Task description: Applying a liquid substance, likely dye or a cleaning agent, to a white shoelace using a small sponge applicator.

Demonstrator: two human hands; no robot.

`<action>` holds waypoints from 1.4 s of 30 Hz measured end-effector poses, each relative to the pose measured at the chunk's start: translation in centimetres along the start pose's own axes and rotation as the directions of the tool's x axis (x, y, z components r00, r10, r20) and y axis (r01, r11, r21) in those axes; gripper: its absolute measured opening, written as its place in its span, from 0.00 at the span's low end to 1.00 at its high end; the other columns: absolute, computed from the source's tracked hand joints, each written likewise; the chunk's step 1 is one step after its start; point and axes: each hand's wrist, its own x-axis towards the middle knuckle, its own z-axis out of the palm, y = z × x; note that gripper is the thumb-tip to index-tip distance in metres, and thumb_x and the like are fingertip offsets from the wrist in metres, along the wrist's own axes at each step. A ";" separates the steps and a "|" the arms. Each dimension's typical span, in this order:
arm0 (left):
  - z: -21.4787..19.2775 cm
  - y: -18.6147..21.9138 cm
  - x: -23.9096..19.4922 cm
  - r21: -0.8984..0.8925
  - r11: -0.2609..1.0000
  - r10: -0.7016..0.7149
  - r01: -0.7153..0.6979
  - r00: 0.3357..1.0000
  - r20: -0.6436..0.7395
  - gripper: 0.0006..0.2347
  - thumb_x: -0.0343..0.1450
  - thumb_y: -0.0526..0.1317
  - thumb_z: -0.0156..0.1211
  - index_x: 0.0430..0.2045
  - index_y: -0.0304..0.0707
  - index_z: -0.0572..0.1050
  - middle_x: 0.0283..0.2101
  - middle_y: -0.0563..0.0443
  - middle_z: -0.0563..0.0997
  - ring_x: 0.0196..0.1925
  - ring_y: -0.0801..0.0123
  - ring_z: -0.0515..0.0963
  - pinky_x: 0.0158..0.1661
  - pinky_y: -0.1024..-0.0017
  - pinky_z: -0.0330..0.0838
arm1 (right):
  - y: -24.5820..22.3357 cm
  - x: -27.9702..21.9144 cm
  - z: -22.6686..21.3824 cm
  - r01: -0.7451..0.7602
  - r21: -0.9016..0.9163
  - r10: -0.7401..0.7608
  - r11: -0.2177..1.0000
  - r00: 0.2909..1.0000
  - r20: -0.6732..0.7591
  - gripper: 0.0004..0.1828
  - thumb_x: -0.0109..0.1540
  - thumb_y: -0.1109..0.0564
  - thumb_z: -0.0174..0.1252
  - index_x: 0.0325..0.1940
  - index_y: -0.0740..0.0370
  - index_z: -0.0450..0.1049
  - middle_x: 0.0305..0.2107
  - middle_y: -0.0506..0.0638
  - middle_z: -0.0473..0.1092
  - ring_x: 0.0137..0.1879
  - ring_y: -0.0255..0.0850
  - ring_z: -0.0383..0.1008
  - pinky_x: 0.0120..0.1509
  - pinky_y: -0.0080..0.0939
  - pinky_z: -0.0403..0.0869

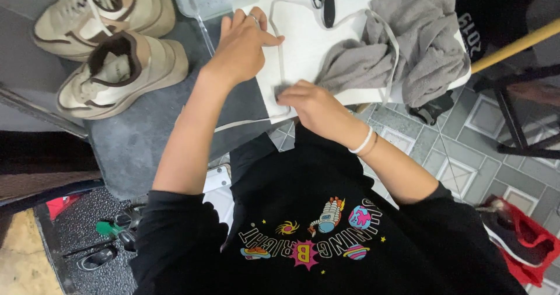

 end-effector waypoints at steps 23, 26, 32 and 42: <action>0.2 0.5 -0.5 0.050 0.998 -0.029 0.025 0.997 0.076 0.31 0.64 0.18 0.44 0.60 0.49 0.76 0.46 0.49 0.65 0.46 0.53 0.59 0.44 0.60 0.51 | 3.1 1.7 1.5 -0.122 -0.262 0.068 0.957 0.976 -0.206 0.20 0.58 0.82 0.47 0.48 0.74 0.77 0.42 0.61 0.74 0.48 0.54 0.71 0.50 0.48 0.77; 0.7 0.8 -0.5 0.081 0.997 -0.001 -0.003 0.999 0.050 0.31 0.63 0.17 0.43 0.59 0.46 0.77 0.46 0.47 0.66 0.45 0.52 0.59 0.43 0.60 0.51 | 1.6 0.2 1.1 -0.061 -0.221 0.032 0.973 0.991 -0.132 0.18 0.60 0.81 0.48 0.48 0.76 0.76 0.42 0.61 0.74 0.46 0.54 0.71 0.51 0.49 0.75; 1.1 0.7 -0.4 0.105 0.994 0.024 -0.025 1.000 0.011 0.33 0.60 0.15 0.42 0.57 0.44 0.78 0.47 0.45 0.66 0.46 0.51 0.59 0.46 0.59 0.52 | -0.2 -0.7 -1.6 -0.122 -0.020 0.122 0.992 0.992 -0.009 0.12 0.65 0.74 0.50 0.44 0.67 0.78 0.40 0.54 0.75 0.39 0.46 0.72 0.45 0.43 0.73; 0.9 1.7 -1.9 0.034 0.999 0.006 -0.005 0.999 -0.033 0.33 0.62 0.15 0.37 0.62 0.33 0.71 0.52 0.43 0.63 0.49 0.49 0.59 0.44 0.59 0.53 | 5.5 0.1 -8.0 -0.468 0.140 0.488 0.873 0.823 -0.289 0.11 0.68 0.68 0.57 0.50 0.62 0.82 0.41 0.50 0.80 0.39 0.33 0.75 0.45 0.30 0.74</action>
